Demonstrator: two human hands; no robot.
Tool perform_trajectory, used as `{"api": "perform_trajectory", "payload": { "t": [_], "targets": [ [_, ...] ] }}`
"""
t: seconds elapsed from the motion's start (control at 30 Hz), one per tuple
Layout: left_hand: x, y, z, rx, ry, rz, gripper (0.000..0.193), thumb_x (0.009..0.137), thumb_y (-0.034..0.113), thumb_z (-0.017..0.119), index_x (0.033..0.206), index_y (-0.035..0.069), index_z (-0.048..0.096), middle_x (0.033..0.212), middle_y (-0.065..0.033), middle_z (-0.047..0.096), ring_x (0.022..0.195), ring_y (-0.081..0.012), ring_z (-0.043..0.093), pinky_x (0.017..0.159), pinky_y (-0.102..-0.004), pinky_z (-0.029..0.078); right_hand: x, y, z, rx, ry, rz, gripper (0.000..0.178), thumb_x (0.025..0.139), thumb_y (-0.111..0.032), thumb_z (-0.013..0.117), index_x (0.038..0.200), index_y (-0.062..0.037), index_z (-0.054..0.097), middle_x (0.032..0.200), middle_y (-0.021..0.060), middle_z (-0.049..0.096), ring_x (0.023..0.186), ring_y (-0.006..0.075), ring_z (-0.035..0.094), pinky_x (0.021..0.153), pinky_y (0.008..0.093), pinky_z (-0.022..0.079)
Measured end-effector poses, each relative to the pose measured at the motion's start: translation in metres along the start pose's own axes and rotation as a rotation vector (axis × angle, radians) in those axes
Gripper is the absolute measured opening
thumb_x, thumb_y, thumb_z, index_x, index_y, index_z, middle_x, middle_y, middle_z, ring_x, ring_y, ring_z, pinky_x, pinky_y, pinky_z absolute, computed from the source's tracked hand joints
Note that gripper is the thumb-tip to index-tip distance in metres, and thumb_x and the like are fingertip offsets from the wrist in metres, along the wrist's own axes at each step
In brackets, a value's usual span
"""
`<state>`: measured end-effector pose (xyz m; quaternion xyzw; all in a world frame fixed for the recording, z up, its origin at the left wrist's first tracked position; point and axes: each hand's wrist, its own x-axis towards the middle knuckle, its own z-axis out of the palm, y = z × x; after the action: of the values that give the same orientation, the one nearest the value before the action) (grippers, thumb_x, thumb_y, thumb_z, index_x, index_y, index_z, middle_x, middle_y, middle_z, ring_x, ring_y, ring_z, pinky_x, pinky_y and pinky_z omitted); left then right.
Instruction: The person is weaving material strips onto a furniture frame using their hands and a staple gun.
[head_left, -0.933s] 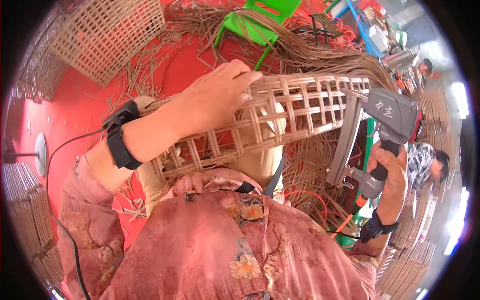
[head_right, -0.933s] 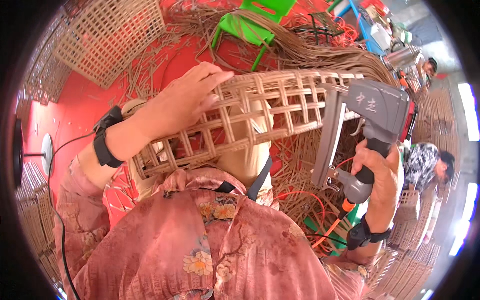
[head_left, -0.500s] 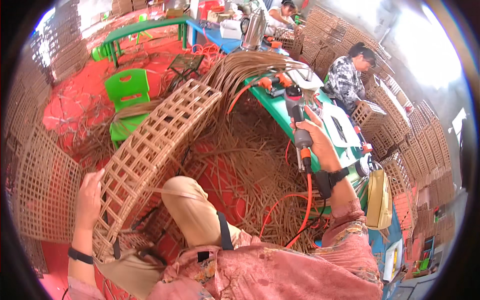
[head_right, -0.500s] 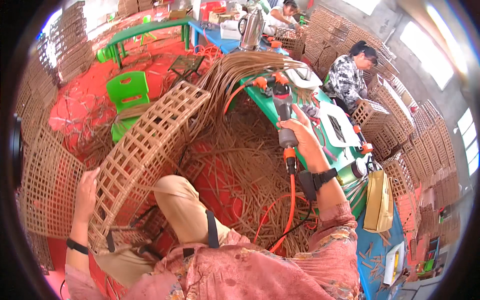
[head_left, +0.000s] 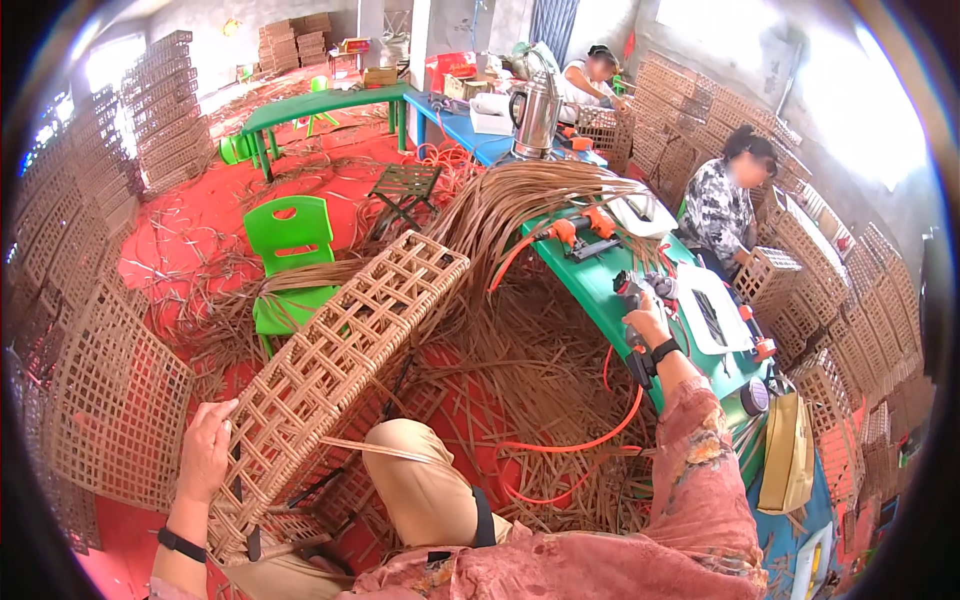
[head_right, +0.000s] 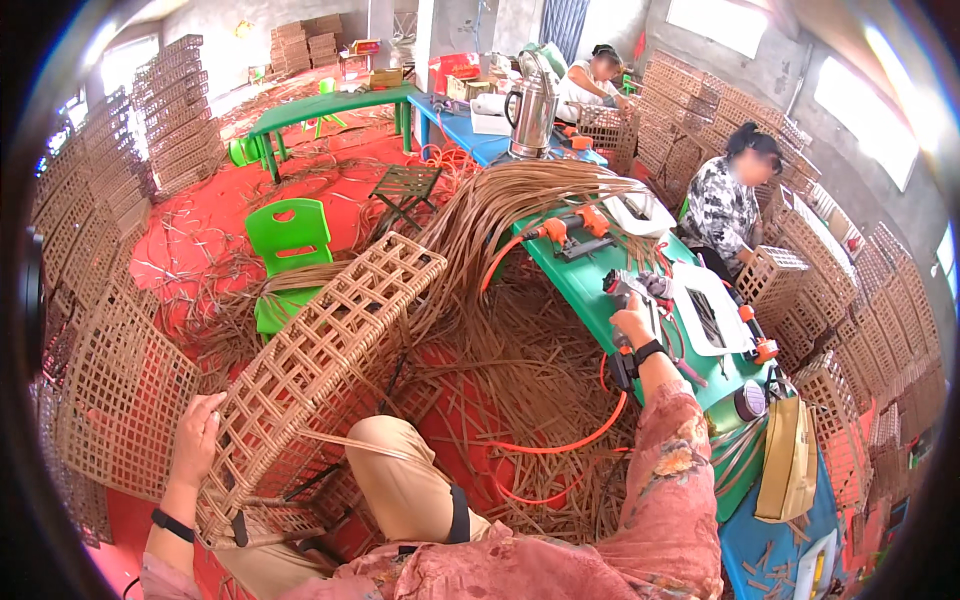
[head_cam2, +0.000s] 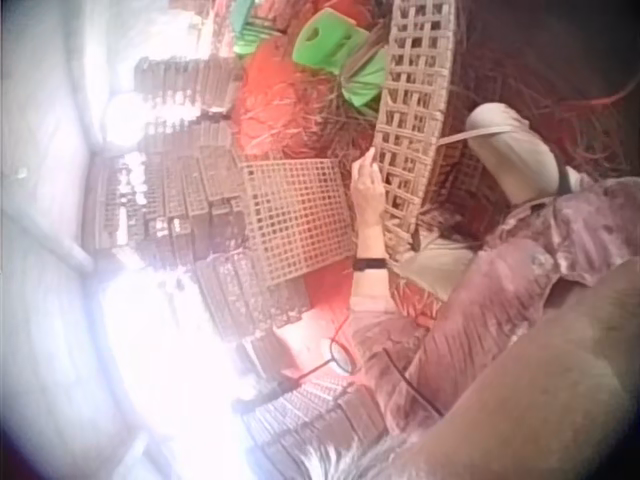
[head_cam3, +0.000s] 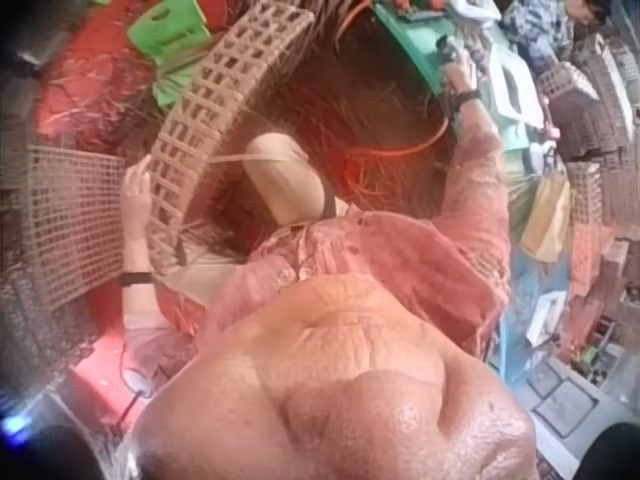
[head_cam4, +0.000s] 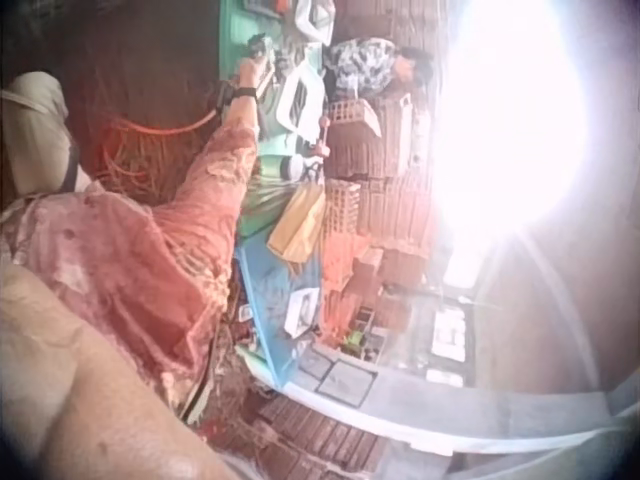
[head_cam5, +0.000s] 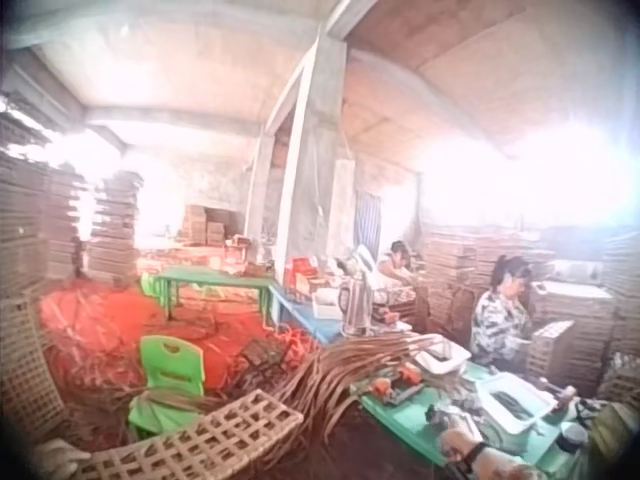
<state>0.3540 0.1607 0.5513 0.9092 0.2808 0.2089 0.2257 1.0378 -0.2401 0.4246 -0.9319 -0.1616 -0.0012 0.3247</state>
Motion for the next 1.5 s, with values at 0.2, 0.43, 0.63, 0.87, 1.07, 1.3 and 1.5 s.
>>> {"api": "perform_trajectory", "payload": {
  "t": [0.2, 0.43, 0.63, 0.87, 1.07, 1.3, 1.5],
  "targets": [
    [-0.001, 0.006, 0.002, 0.015, 0.043, 0.054, 0.031, 0.093, 0.002, 0.046, 0.121, 0.000, 0.058, 0.109, -0.0167, 0.059, 0.101, -0.0327, 0.059, 0.090, -0.0370, 0.046, -0.016, -0.016, 0.002, -0.291, 0.099, 0.134, 0.067, 0.074, -0.016, 0.074, 0.135, -0.0059, 0.049, 0.131, 0.0222, 0.053, 0.124, 0.0373, 0.050, 0.103, 0.0423, 0.041],
    [-0.002, -0.001, 0.001, 0.029, 0.050, 0.089, 0.030, 0.095, 0.006, 0.044, 0.120, 0.002, 0.058, 0.107, -0.0161, 0.058, 0.097, -0.0330, 0.059, 0.087, -0.0382, 0.046, -0.091, -0.079, -0.021, -0.281, 0.151, -0.130, 0.064, 0.076, -0.020, 0.072, 0.134, -0.0063, 0.049, 0.132, 0.0200, 0.050, 0.124, 0.0369, 0.049, 0.102, 0.0470, 0.041],
    [-0.005, -0.010, 0.000, 0.024, 0.043, 0.114, 0.030, 0.095, 0.007, 0.044, 0.122, 0.002, 0.058, 0.107, -0.0162, 0.058, 0.098, -0.0327, 0.059, 0.087, -0.0385, 0.046, -0.212, -0.139, -0.005, -0.023, -0.070, -0.464, 0.056, 0.073, -0.019, 0.077, 0.123, -0.0020, 0.057, 0.125, 0.0206, 0.056, 0.121, 0.0355, 0.051, 0.102, 0.0419, 0.042],
    [-0.006, -0.016, 0.000, -0.018, 0.035, 0.113, 0.030, 0.097, 0.008, 0.045, 0.123, 0.003, 0.059, 0.105, -0.0151, 0.058, 0.096, -0.0321, 0.059, 0.086, -0.0376, 0.046, -0.342, -0.200, 0.059, 0.058, -0.395, -0.646, 0.049, 0.078, -0.021, 0.073, 0.120, -0.0002, 0.059, 0.122, 0.0207, 0.058, 0.118, 0.0362, 0.053, 0.102, 0.0416, 0.043],
    [-0.008, -0.023, 0.002, -0.007, 0.059, 0.157, 0.030, 0.096, 0.007, 0.047, 0.123, 0.004, 0.059, 0.105, -0.0158, 0.059, 0.095, -0.0328, 0.060, 0.085, -0.0380, 0.047, -0.387, -0.251, 0.104, 0.100, -0.480, -0.824, 0.050, 0.083, -0.024, 0.069, 0.126, -0.0020, 0.055, 0.132, 0.0200, 0.050, 0.121, 0.0375, 0.050, 0.102, 0.0436, 0.042],
    [-0.009, -0.021, 0.003, 0.005, 0.052, 0.121, 0.030, 0.096, 0.009, 0.047, 0.124, 0.005, 0.059, 0.104, -0.0163, 0.059, 0.093, -0.0349, 0.060, 0.083, -0.0403, 0.048, -0.400, -0.272, 0.147, -0.026, -0.451, -0.991, 0.060, 0.085, -0.036, 0.066, 0.132, -0.0025, 0.051, 0.139, 0.0188, 0.043, 0.125, 0.0371, 0.044, 0.105, 0.0469, 0.037],
    [-0.008, -0.018, 0.002, 0.058, 0.045, 0.128, 0.031, 0.098, 0.010, 0.044, 0.124, 0.002, 0.056, 0.108, -0.0170, 0.059, 0.097, -0.0361, 0.059, 0.086, -0.0416, 0.047, -0.406, -0.265, 0.153, -0.175, -0.347, -1.119, 0.065, 0.082, -0.041, 0.066, 0.134, -0.0034, 0.052, 0.145, 0.0149, 0.038, 0.137, 0.0339, 0.031, 0.113, 0.0463, 0.026]
  ]
}}
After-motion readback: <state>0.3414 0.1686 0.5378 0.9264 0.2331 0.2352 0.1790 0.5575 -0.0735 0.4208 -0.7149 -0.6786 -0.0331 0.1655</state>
